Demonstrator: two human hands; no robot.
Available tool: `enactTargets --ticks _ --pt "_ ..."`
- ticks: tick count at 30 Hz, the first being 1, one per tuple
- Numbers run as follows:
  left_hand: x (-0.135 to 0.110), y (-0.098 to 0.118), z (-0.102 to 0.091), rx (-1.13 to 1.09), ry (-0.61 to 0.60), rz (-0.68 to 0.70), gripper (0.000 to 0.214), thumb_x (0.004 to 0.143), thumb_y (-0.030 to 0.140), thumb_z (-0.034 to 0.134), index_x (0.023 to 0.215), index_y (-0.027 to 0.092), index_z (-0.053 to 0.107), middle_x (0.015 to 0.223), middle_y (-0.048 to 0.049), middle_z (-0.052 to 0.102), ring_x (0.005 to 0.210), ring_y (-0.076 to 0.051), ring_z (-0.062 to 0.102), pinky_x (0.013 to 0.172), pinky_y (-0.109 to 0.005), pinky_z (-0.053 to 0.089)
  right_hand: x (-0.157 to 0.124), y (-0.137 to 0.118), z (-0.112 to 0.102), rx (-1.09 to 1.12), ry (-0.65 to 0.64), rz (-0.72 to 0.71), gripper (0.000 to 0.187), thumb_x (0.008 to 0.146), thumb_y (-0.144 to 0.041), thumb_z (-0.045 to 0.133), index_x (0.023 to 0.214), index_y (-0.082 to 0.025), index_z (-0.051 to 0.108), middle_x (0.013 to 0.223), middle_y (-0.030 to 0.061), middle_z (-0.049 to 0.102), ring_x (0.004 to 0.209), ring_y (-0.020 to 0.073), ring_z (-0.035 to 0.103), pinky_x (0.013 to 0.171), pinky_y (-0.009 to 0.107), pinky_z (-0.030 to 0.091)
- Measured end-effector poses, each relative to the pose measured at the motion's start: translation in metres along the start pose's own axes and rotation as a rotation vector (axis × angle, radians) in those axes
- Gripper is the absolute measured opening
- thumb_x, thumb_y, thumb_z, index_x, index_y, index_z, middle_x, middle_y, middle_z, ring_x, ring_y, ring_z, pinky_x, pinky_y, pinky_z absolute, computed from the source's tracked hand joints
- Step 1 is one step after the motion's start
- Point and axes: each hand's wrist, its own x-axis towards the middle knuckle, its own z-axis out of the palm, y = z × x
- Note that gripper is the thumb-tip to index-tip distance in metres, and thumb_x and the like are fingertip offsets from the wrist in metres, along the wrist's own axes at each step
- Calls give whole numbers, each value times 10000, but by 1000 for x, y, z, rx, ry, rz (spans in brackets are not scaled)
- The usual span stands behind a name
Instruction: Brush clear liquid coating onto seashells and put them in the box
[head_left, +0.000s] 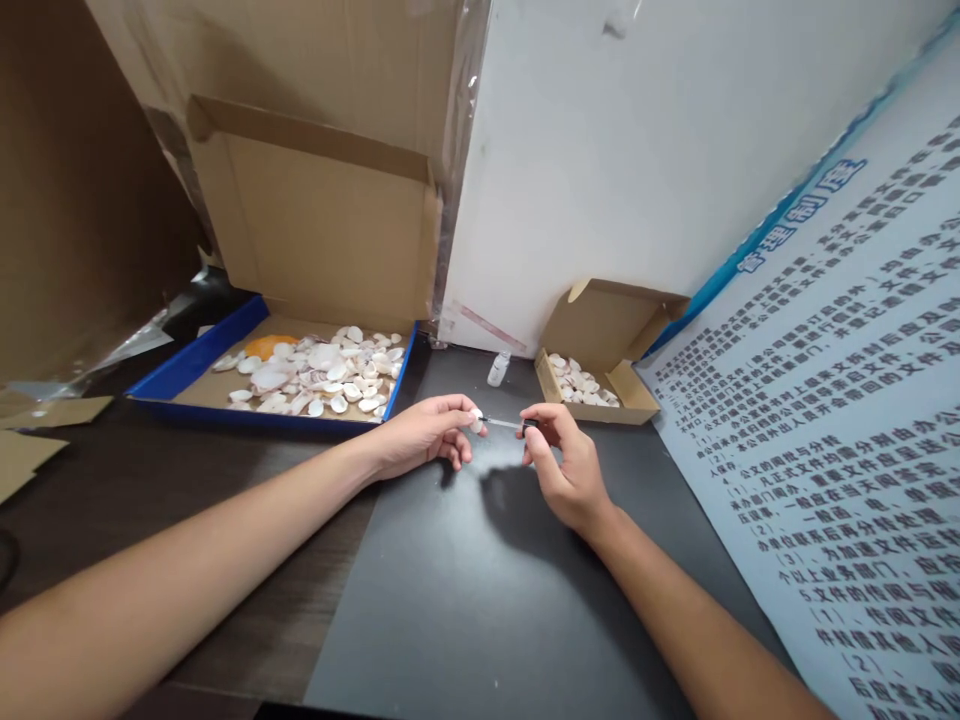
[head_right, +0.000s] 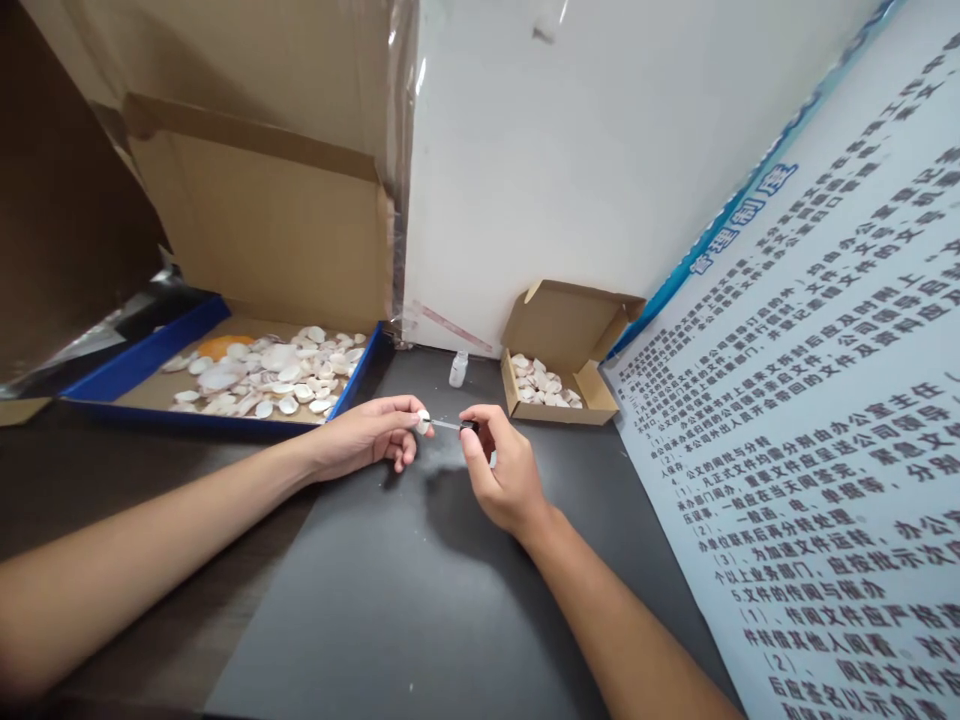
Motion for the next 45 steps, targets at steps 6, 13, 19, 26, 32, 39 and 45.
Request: enactTargets --ticks 6,13,19,26,32,39,45 --pt "0 0 -1 1 -17 -1 172 834 288 648 863 151 549 879 -20 607 603 -78 587 535 -209 477 1 -1 1 3 27 22 125 929 -269 484 1027 -204 527 739 -13 575 559 110 539 555 241 450" --pt "0 0 0 56 9 -1 179 827 302 657 840 160 549 681 40 507 552 -66 506 512 -192 439 1 -1 0 -31 6 71 138 931 -302 493 1024 -204 521 676 -29 548 549 117 540 571 255 431" --pt "-1 0 1 98 0 -19 208 845 337 645 821 155 547 640 39 501 556 -73 505 529 -199 461 1 0 0 -62 -2 97 161 942 -313 474 1049 -206 528 718 -15 579 550 118 543 573 255 425" --pt "-1 2 0 115 -42 -47 221 848 347 637 867 152 534 877 -19 621 540 -77 588 520 -231 499 3 -4 -1 -65 -25 72 213 966 -322 439 1061 -198 584 764 3 613 568 111 544 576 244 417" --pt "-1 3 1 127 -59 -45 216 825 309 670 877 155 527 908 -18 632 554 -72 600 531 -221 503 4 -6 -3 -91 20 39 176 947 -317 487 978 -186 601 703 -15 575 573 106 503 574 230 398" --pt "-2 5 4 141 -43 -56 197 804 274 680 854 169 522 754 8 629 525 -74 570 523 -217 486 4 -7 -3 -89 5 31 155 932 -325 518 959 -194 596 692 -16 570 566 108 501 570 234 400" --pt "-3 4 5 153 -40 -49 191 793 254 680 855 176 518 794 6 632 539 -70 570 535 -220 482 4 -6 -4 -22 -19 29 182 954 -332 473 1000 -197 587 678 -19 559 531 106 501 549 236 409"
